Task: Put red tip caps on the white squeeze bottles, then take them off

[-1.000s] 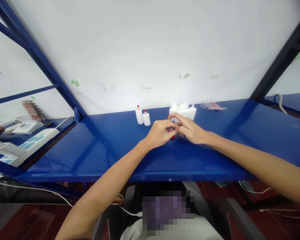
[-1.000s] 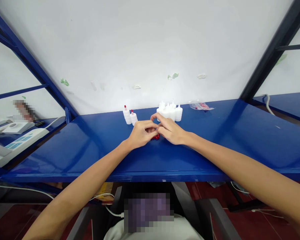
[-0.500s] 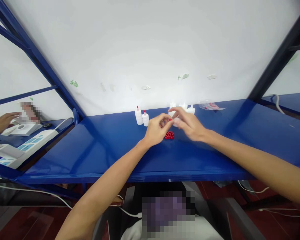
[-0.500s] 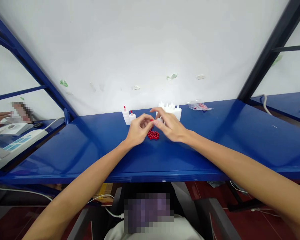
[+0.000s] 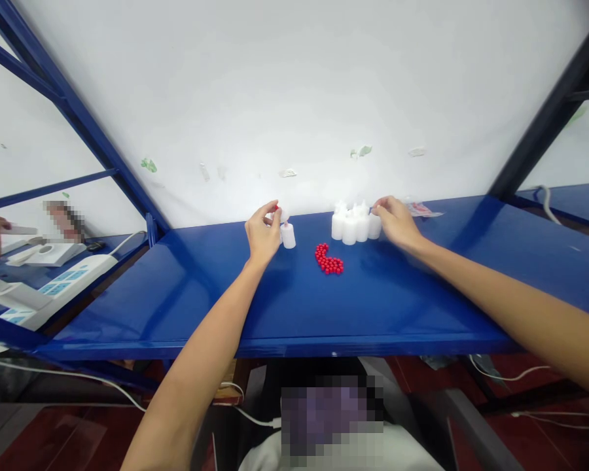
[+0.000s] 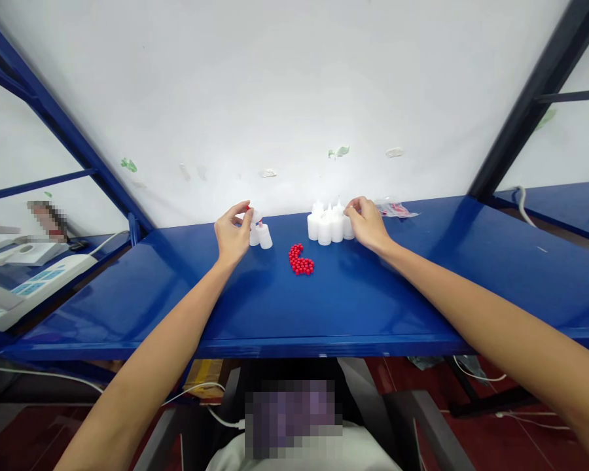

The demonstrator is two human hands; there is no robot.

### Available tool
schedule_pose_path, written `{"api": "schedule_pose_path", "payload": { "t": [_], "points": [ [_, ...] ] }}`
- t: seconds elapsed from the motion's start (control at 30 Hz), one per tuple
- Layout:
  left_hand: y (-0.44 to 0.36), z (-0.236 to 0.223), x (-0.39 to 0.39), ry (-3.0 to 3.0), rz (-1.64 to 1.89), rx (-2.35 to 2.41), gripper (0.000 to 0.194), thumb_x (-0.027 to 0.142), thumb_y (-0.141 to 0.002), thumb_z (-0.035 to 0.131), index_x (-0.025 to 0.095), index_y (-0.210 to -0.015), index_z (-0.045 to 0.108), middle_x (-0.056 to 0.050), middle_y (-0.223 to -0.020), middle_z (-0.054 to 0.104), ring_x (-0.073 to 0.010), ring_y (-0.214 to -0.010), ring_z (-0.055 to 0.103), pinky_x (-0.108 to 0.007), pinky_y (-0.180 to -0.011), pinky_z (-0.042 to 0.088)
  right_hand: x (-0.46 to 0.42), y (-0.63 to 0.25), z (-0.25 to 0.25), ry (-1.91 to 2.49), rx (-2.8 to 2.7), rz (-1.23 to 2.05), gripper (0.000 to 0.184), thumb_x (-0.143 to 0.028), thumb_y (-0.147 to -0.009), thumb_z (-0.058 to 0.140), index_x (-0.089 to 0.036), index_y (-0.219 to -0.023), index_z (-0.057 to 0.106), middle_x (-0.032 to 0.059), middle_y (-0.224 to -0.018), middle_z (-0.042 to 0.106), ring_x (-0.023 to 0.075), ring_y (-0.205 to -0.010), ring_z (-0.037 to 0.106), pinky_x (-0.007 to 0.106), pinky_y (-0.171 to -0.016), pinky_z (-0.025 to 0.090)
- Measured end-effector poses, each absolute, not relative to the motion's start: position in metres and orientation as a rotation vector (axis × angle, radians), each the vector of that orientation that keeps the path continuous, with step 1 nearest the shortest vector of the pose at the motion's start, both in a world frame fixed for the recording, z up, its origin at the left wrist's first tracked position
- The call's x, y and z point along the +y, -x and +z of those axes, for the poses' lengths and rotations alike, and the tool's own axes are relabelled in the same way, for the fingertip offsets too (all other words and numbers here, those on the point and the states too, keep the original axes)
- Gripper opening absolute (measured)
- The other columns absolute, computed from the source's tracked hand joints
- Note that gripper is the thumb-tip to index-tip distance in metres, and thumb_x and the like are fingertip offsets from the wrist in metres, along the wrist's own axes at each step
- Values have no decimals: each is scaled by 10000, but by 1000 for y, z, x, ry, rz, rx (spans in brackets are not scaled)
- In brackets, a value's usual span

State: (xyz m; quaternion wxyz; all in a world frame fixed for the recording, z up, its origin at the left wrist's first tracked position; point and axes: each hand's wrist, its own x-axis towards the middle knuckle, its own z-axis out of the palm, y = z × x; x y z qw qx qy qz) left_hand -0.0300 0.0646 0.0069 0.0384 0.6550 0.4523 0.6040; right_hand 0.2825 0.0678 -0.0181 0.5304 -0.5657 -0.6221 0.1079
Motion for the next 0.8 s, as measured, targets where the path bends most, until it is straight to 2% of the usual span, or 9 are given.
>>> {"api": "schedule_pose_path", "payload": {
  "t": [0.13, 0.33, 0.47, 0.57, 0.7, 0.8],
  "points": [
    [27, 5, 64, -2102, 1783, 1384, 226, 268, -870, 627, 205, -1078, 690, -39, -949, 755, -117, -616, 635, -263, -674, 516, 73, -283, -25, 1370, -1407, 422, 59, -272, -766, 522, -228, -732, 539, 22, -777, 580, 196, -742, 502, 323, -652, 363],
    [28, 0, 71, -2222, 1659, 1471, 199, 307, -883, 614, 215, -1026, 718, -28, -897, 758, -125, -586, 597, -285, -683, 489, 77, -286, -27, 1281, -1214, 575, 77, -285, -700, 534, -229, -657, 503, 11, -680, 529, 182, -676, 476, 310, -575, 344],
    [29, -1, 71, -2331, 1633, 1519, 197, 282, -888, 604, 227, -1049, 704, -22, -892, 731, -154, -703, 625, -294, -726, 480, 77, -285, -28, 1223, -1181, 652, 96, -294, -691, 544, -240, -665, 469, 39, -675, 559, 210, -651, 530, 342, -540, 387],
    [30, 0, 70, -2418, 1663, 1616, 187, 286, -883, 616, 236, -1036, 712, -47, -961, 668, -179, -803, 614, -305, -732, 472, 72, -282, -30, 1184, -1147, 712, 141, -336, -724, 542, -249, -668, 446, 47, -630, 546, 224, -592, 548, 369, -498, 401],
    [33, 0, 75, -2518, 1722, 1716, 187, 321, -889, 619, 239, -1022, 723, -92, -1074, 550, -225, -933, 550, -347, -788, 472, 59, -270, -28, 1209, -1050, 643, 183, -341, -741, 557, -251, -622, 450, 33, -567, 511, 192, -496, 497, 357, -456, 382],
    [35, -1, 81, -2572, 1723, 1719, 190, 318, -899, 609, 233, -1029, 717, -99, -1089, 516, -242, -977, 508, -382, -853, 459, 45, -257, -20, 1251, -1056, 588, 251, -341, -766, 559, -250, -574, 425, 12, -516, 474, 166, -440, 446, 335, -424, 333]
  ]
}}
